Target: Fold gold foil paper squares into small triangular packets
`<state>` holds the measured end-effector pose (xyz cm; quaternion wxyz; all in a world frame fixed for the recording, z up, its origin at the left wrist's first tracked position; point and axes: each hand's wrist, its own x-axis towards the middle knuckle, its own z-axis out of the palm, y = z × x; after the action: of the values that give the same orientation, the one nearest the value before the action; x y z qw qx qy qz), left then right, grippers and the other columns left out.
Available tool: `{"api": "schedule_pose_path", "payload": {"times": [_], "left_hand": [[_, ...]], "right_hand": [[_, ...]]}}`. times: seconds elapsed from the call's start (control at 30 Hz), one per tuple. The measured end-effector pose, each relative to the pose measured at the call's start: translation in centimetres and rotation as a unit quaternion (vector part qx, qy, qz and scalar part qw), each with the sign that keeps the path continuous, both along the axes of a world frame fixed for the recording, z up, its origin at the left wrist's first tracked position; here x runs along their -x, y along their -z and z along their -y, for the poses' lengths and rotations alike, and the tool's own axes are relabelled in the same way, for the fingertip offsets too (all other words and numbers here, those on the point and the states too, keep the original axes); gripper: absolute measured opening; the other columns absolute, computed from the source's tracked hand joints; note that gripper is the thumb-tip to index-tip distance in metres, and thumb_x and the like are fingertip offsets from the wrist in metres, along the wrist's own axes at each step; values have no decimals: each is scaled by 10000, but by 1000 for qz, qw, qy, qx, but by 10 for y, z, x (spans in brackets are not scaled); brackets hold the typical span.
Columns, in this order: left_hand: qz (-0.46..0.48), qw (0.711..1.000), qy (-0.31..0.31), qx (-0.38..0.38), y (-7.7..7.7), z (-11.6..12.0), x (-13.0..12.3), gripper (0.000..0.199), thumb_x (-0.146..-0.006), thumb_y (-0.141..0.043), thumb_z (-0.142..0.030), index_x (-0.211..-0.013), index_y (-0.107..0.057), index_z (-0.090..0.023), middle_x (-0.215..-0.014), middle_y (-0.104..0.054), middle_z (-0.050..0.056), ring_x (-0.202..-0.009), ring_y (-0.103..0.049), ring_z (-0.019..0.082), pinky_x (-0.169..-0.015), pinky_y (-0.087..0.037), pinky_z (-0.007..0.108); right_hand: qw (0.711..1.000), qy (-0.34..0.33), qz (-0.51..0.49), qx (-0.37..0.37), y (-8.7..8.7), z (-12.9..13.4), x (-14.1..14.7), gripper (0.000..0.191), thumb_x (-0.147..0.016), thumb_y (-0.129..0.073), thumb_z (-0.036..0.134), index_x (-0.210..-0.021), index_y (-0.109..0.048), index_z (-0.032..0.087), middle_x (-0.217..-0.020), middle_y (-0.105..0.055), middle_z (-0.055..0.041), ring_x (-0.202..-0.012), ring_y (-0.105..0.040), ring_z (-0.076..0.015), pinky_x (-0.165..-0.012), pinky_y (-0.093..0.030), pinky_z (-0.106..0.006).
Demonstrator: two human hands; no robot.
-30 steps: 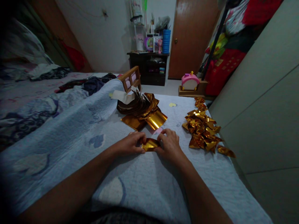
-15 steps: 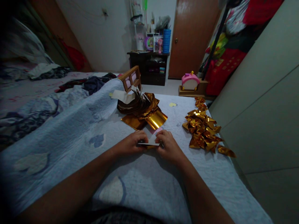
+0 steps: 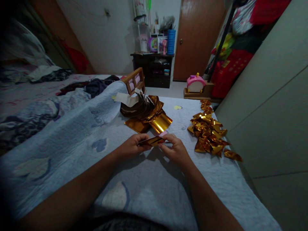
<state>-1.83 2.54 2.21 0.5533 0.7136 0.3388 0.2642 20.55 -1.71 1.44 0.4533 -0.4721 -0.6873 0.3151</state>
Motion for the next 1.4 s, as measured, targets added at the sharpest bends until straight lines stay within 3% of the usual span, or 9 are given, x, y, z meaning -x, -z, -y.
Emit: {"api": "schedule_pose_path", "payload": {"times": [0.2,0.33,0.4,0.57,0.63,0.8,1.03,1.23,1.4], "left_hand": [[13,999,-41,7,3,1,-4,202,-792,-710,-315,-828,-566,-178,-736,-520,-32,-657,-464,117,-643,-376,256],[-10,969,-190,-157,0,7,-4,253,-775,-748,-301,-896,-549,-203,-805,-540,-28,-683,-460,120,-637,-384,244],[-8,946,-223,-235,-4,13,-3,193,-825,-702,-296,-888,-543,-206,-807,-553,-21,-671,-465,117,-630,-391,243],[-29,955,-74,-285,-10,27,-6,147,-927,-584,-274,-814,-606,-181,-726,-581,3,-627,-501,117,-614,-413,253],[-31,962,-21,-271,-7,28,-10,101,-912,-615,-264,-908,-660,-174,-841,-641,40,-710,-567,140,-660,-459,267],[-11,984,-46,-170,2,22,-17,243,-915,-644,-337,-1083,-684,-166,-1128,-682,118,-910,-645,205,-774,-533,329],[72,993,-88,36,7,21,-17,397,-806,-774,-481,-966,-726,-121,-856,-729,97,-779,-660,210,-699,-514,312],[139,975,-159,72,1,21,-19,382,-806,-774,-453,-985,-752,-117,-855,-712,70,-778,-642,182,-712,-500,281],[162,961,-195,109,-2,20,-19,295,-793,-772,-398,-913,-750,-129,-783,-704,49,-731,-636,176,-701,-503,286]], "right_hand": [[1000,11,-12,24,-7,3,4,101,-834,-683,312,-855,-729,225,-811,-726,-14,-769,-654,-193,-742,-513,-325],[995,50,-54,61,-6,3,7,150,-832,-682,345,-863,-732,207,-771,-728,-22,-696,-647,-188,-649,-504,-303],[993,77,-67,58,-3,3,7,162,-827,-692,358,-858,-732,203,-775,-731,-29,-695,-651,-192,-646,-505,-305],[995,93,-37,18,-2,4,8,140,-842,-680,342,-822,-708,207,-750,-699,-21,-692,-621,-186,-635,-478,-295],[995,99,-14,-22,-4,4,10,106,-854,-655,312,-825,-682,213,-769,-685,-20,-714,-616,-189,-665,-480,-305],[988,91,57,-107,-7,7,19,87,-903,-552,232,-837,-609,232,-835,-634,-42,-782,-612,-203,-719,-496,-330],[978,27,136,-157,-2,14,28,223,-832,-589,172,-1043,-601,244,-1114,-606,-105,-1070,-597,-271,-899,-533,-413],[971,-16,149,-187,-10,19,29,282,-859,-638,263,-1136,-616,213,-1173,-575,-130,-1137,-556,-299,-982,-501,-466],[977,79,104,-167,-13,16,24,137,-905,-580,273,-1029,-622,233,-1119,-575,-113,-1102,-554,-290,-954,-484,-474]]}}
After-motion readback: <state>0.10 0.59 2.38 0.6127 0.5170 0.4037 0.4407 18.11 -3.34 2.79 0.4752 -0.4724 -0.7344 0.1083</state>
